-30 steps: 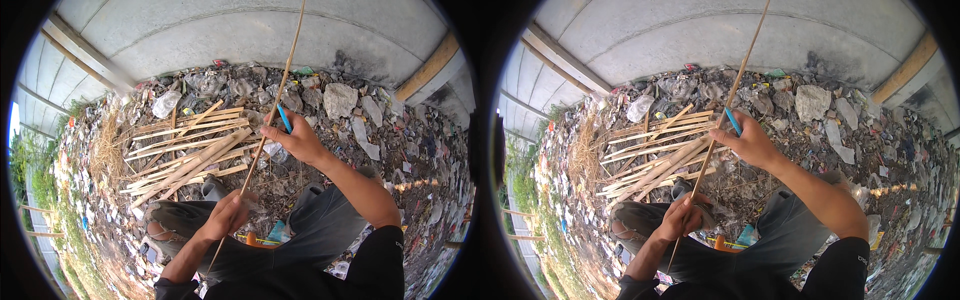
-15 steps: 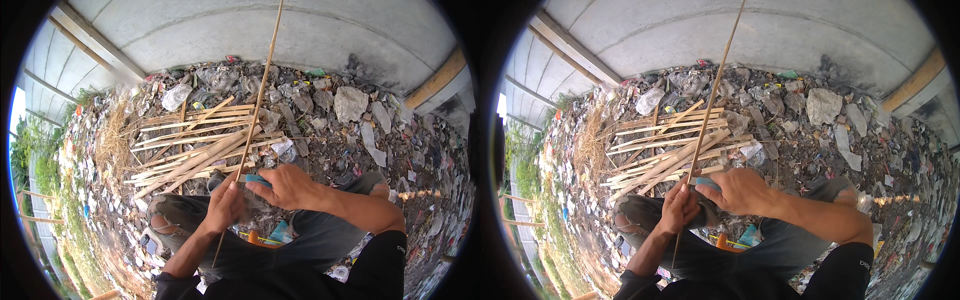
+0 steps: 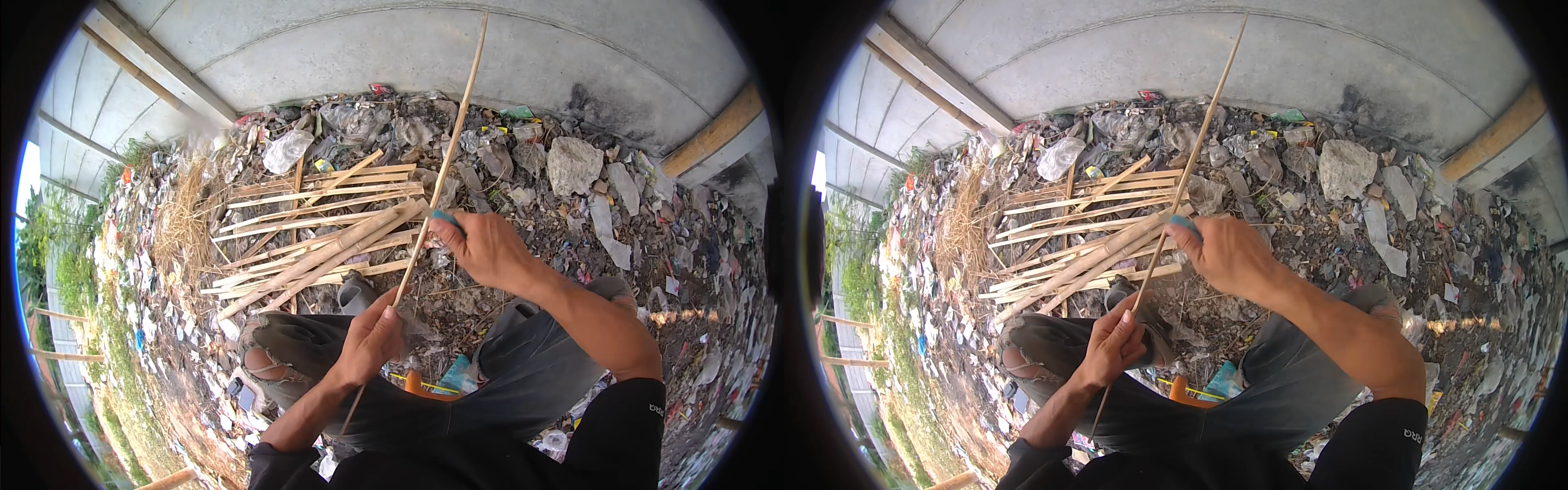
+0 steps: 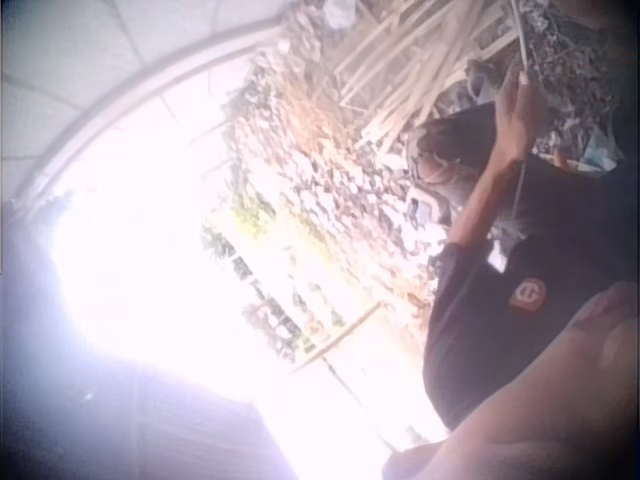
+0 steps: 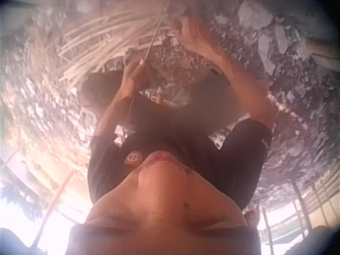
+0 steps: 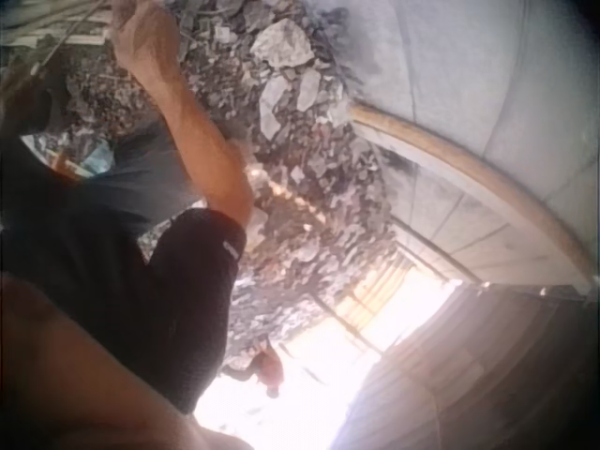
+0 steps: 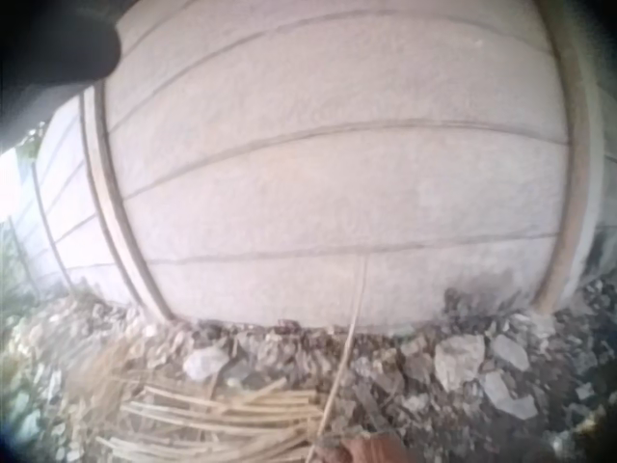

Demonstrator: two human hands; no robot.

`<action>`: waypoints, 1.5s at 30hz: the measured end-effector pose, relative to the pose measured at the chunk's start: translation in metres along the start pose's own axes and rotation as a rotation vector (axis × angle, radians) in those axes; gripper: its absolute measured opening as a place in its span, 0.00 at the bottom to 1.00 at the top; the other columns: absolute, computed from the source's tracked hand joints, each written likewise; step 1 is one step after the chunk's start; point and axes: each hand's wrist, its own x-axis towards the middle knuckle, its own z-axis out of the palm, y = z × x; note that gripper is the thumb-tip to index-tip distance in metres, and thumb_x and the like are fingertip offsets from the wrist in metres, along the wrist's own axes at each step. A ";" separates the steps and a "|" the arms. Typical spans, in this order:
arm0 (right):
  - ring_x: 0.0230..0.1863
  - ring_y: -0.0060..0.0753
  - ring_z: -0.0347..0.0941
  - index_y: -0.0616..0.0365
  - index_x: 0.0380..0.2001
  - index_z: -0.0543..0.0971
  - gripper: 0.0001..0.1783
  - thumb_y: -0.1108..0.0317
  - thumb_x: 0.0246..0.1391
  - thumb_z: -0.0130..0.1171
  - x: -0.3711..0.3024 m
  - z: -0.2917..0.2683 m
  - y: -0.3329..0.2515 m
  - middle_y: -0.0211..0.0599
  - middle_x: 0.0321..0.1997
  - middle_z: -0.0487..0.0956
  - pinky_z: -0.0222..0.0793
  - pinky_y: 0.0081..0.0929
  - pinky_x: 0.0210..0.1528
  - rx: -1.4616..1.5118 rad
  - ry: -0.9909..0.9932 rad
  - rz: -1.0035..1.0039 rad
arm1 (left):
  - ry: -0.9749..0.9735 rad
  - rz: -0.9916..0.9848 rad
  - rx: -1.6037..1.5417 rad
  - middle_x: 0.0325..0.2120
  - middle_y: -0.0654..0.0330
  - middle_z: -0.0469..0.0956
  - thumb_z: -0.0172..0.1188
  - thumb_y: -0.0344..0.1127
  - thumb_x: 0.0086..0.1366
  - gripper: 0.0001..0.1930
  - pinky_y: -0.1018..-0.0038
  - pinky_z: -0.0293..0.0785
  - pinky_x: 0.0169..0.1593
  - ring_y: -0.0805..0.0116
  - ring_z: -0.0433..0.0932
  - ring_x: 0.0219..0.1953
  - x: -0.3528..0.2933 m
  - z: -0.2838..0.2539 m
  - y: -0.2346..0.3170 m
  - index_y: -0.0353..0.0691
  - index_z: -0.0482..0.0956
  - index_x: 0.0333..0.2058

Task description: The person sits on the ground and uses a utility knife to shave thin strips of wood from a long bamboo pole. They hold the pole with one hand and scrape the blade along its length to remove the outer layer, creating a pile of wood shavings.

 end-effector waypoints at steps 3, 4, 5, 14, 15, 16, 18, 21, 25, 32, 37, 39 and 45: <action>0.19 0.53 0.77 0.62 0.25 0.80 0.39 0.37 0.71 0.42 0.023 -0.031 0.033 0.47 0.14 0.75 0.72 0.46 0.24 -0.051 0.020 0.068 | -0.035 -0.042 0.036 0.16 0.73 0.53 0.41 0.47 0.81 0.26 0.83 0.50 0.20 0.85 0.50 0.15 -0.005 0.001 -0.002 0.40 0.61 0.70; 0.19 0.53 0.77 0.62 0.25 0.80 0.39 0.36 0.71 0.42 0.020 -0.030 0.036 0.47 0.14 0.75 0.72 0.46 0.25 0.022 0.044 0.060 | -0.052 -0.031 0.025 0.16 0.73 0.53 0.41 0.47 0.81 0.26 0.83 0.50 0.20 0.85 0.50 0.15 -0.003 0.000 0.000 0.40 0.61 0.70; 0.20 0.55 0.77 0.63 0.25 0.80 0.39 0.37 0.70 0.42 0.017 -0.030 0.031 0.49 0.14 0.75 0.72 0.47 0.26 0.027 0.010 0.037 | -0.057 -0.017 0.002 0.16 0.73 0.53 0.41 0.47 0.81 0.26 0.83 0.50 0.20 0.85 0.50 0.15 -0.001 0.001 -0.002 0.40 0.61 0.70; 0.22 0.60 0.78 0.62 0.28 0.79 0.34 0.39 0.69 0.47 -0.046 0.021 -0.037 0.55 0.17 0.77 0.72 0.51 0.25 0.108 -0.283 -0.161 | -0.041 0.030 -0.089 0.18 0.75 0.56 0.40 0.49 0.81 0.29 0.83 0.52 0.22 0.85 0.53 0.17 0.008 -0.002 -0.001 0.37 0.56 0.71; 0.20 0.59 0.77 0.61 0.27 0.79 0.33 0.40 0.69 0.48 -0.045 0.021 -0.036 0.54 0.16 0.77 0.71 0.50 0.23 0.080 -0.253 -0.189 | -0.020 0.028 -0.070 0.18 0.75 0.56 0.40 0.49 0.81 0.29 0.83 0.53 0.22 0.85 0.54 0.17 0.008 -0.002 -0.001 0.37 0.56 0.71; 0.20 0.59 0.78 0.61 0.26 0.78 0.34 0.40 0.69 0.47 -0.043 0.022 -0.036 0.55 0.16 0.77 0.71 0.50 0.23 0.070 -0.237 -0.197 | 0.000 0.025 -0.052 0.18 0.75 0.56 0.40 0.49 0.81 0.30 0.83 0.53 0.22 0.85 0.54 0.17 0.009 -0.002 -0.001 0.37 0.56 0.72; 0.21 0.60 0.78 0.62 0.25 0.78 0.34 0.40 0.69 0.47 -0.040 0.025 -0.030 0.55 0.16 0.76 0.70 0.50 0.22 0.048 -0.203 -0.204 | 0.013 0.028 -0.028 0.19 0.74 0.56 0.41 0.51 0.80 0.30 0.83 0.52 0.23 0.85 0.53 0.18 0.011 -0.002 -0.002 0.38 0.56 0.72; 0.18 0.57 0.75 0.64 0.27 0.78 0.36 0.38 0.70 0.45 -0.010 0.019 0.002 0.52 0.14 0.74 0.69 0.48 0.22 0.059 0.005 -0.112 | -0.031 0.017 -0.011 0.20 0.72 0.55 0.42 0.53 0.79 0.31 0.83 0.52 0.23 0.84 0.51 0.19 0.009 -0.004 -0.003 0.40 0.57 0.72; 0.20 0.55 0.77 0.64 0.23 0.79 0.42 0.35 0.71 0.37 0.048 -0.072 0.084 0.49 0.14 0.75 0.72 0.50 0.26 -0.135 0.232 0.244 | -0.148 -0.044 0.029 0.17 0.73 0.53 0.42 0.53 0.79 0.32 0.83 0.51 0.22 0.84 0.49 0.17 -0.010 -0.003 -0.006 0.39 0.56 0.72; 0.25 0.55 0.78 0.64 0.26 0.81 0.42 0.34 0.71 0.39 0.046 -0.093 0.100 0.49 0.18 0.77 0.73 0.49 0.32 -0.183 0.340 0.314 | -0.196 -0.045 -0.005 0.16 0.72 0.55 0.43 0.52 0.79 0.32 0.83 0.50 0.21 0.84 0.50 0.16 -0.002 0.005 -0.003 0.36 0.56 0.72; 0.19 0.49 0.74 0.64 0.27 0.80 0.42 0.34 0.70 0.39 0.045 -0.089 0.098 0.43 0.15 0.74 0.68 0.46 0.25 -0.173 0.376 0.246 | -0.143 -0.006 0.041 0.16 0.72 0.56 0.43 0.49 0.80 0.31 0.82 0.51 0.21 0.83 0.51 0.16 -0.003 0.006 -0.003 0.34 0.56 0.71; 0.16 0.46 0.72 0.64 0.26 0.80 0.41 0.33 0.70 0.40 0.043 -0.085 0.093 0.41 0.13 0.71 0.66 0.44 0.23 -0.178 0.370 0.192 | -0.110 0.000 0.083 0.16 0.72 0.57 0.45 0.47 0.80 0.30 0.83 0.51 0.22 0.84 0.53 0.16 -0.003 0.004 -0.004 0.33 0.56 0.71; 0.15 0.39 0.65 0.61 0.24 0.76 0.35 0.38 0.69 0.48 0.019 -0.049 0.049 0.39 0.12 0.68 0.60 0.38 0.22 0.035 0.177 -0.030 | -0.067 0.080 0.252 0.23 0.70 0.68 0.49 0.38 0.79 0.30 0.83 0.61 0.26 0.84 0.63 0.21 0.003 0.003 0.009 0.31 0.54 0.72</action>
